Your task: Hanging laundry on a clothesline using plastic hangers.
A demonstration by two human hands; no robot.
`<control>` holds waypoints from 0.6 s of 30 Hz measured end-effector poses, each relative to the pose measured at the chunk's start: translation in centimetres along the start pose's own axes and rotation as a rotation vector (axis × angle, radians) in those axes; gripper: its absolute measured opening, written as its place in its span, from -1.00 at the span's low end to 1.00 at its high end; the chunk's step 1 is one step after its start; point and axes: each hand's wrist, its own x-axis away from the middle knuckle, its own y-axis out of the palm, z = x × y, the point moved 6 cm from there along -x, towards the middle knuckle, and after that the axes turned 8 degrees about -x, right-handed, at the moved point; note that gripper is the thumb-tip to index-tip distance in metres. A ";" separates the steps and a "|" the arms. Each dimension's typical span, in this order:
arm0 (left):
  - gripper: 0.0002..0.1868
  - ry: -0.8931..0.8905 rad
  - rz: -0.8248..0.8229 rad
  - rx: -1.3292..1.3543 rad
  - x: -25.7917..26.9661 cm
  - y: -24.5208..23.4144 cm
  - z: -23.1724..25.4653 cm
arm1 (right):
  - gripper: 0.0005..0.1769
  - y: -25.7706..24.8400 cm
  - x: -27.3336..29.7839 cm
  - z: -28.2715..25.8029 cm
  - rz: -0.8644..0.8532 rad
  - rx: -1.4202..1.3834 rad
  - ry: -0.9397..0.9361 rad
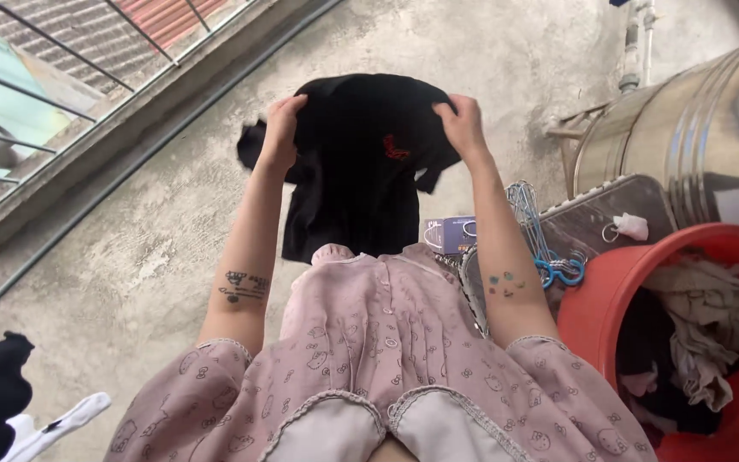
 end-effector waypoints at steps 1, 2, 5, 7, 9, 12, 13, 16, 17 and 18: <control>-0.68 -0.069 0.014 0.103 1.8 1.2 0.8 | -0.79 1.1 0.8 0.3 -0.010 -0.159 0.093; -0.40 -0.138 0.029 0.205 3.6 2.4 1.5 | -0.77 2.2 1.5 0.6 -0.020 -0.320 0.184; -0.15 0.203 -0.368 -0.468 11.4 8.1 8.2 | -0.73 3.8 4.6 -5.6 -0.073 -0.422 0.135; -0.21 0.328 -0.345 -0.572 12.4 10.6 7.1 | -0.76 5.8 6.2 -6.4 -0.108 -0.488 0.104; -0.26 0.465 -0.349 -0.665 12.9 12.4 5.8 | -0.78 4.1 8.5 -9.7 -0.117 -0.548 0.079; -0.68 0.620 -0.216 -0.675 12.7 13.5 5.5 | -0.62 -2.7 11.8 -14.3 -0.089 -0.928 0.012; -0.69 0.588 -0.222 -0.600 13.0 13.8 6.1 | -0.64 -4.9 12.4 -12.7 0.025 -0.823 -0.055; -0.67 0.530 -0.278 -0.520 13.3 15.7 6.1 | -0.68 -9.4 16.5 -0.9 0.389 -0.459 -0.027; -0.67 0.503 -0.281 -0.506 13.1 16.5 5.9 | -0.70 -11.0 18.7 4.0 0.586 -0.200 0.054; -0.67 0.509 -0.321 -0.512 12.3 17.0 4.8 | -0.70 -11.5 22.0 7.4 0.621 -0.194 0.072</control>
